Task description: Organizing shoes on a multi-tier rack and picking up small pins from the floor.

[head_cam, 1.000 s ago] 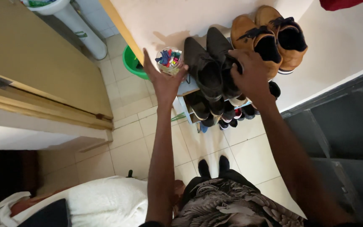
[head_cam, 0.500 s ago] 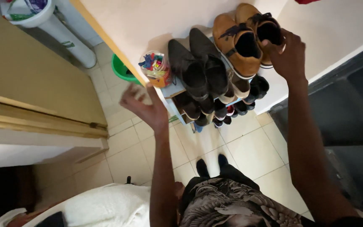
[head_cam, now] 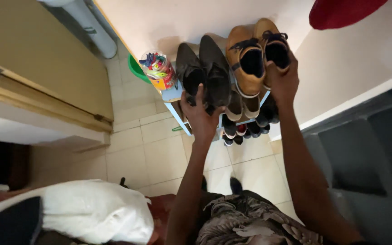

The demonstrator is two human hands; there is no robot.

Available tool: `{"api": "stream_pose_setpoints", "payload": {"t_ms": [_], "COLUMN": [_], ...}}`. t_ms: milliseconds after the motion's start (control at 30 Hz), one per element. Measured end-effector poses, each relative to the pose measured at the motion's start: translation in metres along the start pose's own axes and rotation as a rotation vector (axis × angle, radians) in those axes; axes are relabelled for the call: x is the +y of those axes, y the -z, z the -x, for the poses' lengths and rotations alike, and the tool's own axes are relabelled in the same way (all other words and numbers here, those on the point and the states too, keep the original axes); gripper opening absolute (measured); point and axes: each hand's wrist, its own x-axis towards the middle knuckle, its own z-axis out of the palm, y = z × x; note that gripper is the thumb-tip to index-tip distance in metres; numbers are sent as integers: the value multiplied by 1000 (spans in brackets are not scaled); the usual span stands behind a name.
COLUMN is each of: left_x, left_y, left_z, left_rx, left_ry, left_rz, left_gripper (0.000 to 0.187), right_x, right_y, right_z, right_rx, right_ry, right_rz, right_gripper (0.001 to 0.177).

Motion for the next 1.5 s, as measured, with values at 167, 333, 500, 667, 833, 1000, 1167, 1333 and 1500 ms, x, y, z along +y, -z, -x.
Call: {"api": "stream_pose_setpoints", "payload": {"t_ms": [167,333,500,667,833,1000,1167,1333,1500], "left_x": [10,20,52,54,78,103,94,89,112], "left_y": [-1,1,11,-2,-6,18,66,97,113], "left_z": [7,13,41,111,158,196,240,289,338], "left_rx": [4,90,248,129,-72,-355,-308,-262,-284], "left_ry": [58,5,1,146,70,281,92,-21,-205], "left_rz": [40,53,86,198,224,352,241,164,160], "left_gripper": [105,109,68,21,16,24,28,23,32], "right_x": [17,-5,-27,-14,-4,-14,-31,-60,-60], "right_y": [8,37,70,87,95,121,147,183,234], "right_z": [3,14,52,105,172,228,283,347,407], "right_rx": [-82,-201,-75,-294,-586,-673,-605,-550,-478], "right_ry": [71,78,398,317,184,47,242,269,283], "right_rz": [-27,56,78,-81,-93,-12,37,35,191], "right_gripper": [80,93,44,19,16,23,24,37,40]}}
